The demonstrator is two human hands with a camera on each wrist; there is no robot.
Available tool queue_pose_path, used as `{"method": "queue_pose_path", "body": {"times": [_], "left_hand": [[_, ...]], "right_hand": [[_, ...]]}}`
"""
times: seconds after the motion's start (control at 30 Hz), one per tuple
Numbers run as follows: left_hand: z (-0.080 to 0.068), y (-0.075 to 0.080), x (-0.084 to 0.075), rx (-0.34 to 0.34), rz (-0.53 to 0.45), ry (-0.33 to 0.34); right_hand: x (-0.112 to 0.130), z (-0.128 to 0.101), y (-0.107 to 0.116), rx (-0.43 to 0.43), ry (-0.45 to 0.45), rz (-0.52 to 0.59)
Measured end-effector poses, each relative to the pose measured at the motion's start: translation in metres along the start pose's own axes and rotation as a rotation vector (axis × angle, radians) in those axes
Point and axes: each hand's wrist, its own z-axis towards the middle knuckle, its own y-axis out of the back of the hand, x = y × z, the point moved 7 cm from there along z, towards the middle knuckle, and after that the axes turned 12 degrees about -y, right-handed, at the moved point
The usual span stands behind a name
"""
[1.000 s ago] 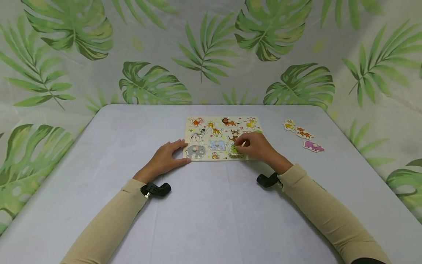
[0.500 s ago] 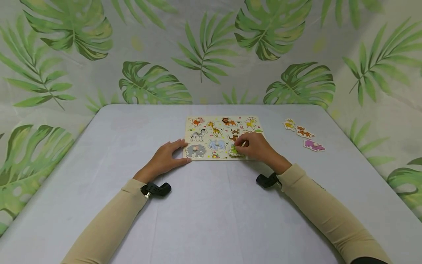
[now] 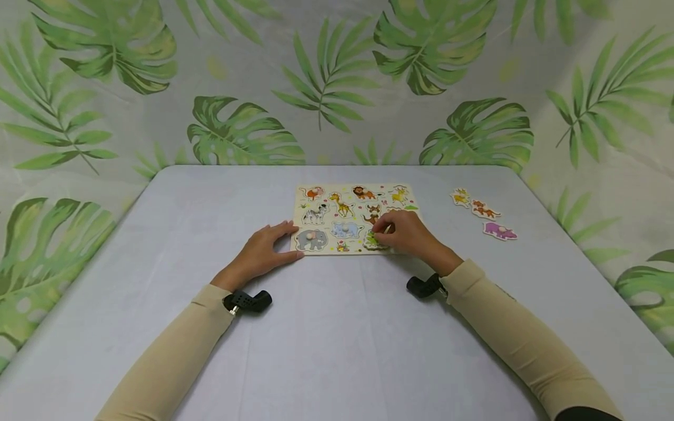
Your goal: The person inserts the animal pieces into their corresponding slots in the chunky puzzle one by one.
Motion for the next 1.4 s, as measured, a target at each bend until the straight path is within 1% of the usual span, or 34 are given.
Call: {"method": "queue_pose_path", "body": {"times": [0.57, 0.9, 1.23, 1.4], "left_hand": [[0.0, 0.0007, -0.0008, 0.003, 0.003, -0.005], [0.0003, 0.0008, -0.002, 0.004, 0.005, -0.008], [-0.0001, 0.0005, -0.0009, 0.006, 0.0, 0.0], [0.0006, 0.0011, -0.0018, 0.008, 0.012, -0.009]], "right_hand": [[-0.0007, 0.0022, -0.0044, 0.038, -0.032, -0.02], [-0.001, 0.0027, -0.005, 0.038, 0.001, -0.014], [0.0003, 0.0019, -0.005, 0.031, -0.006, -0.023], [-0.0005, 0.0021, -0.0053, 0.032, -0.012, -0.022]]}}
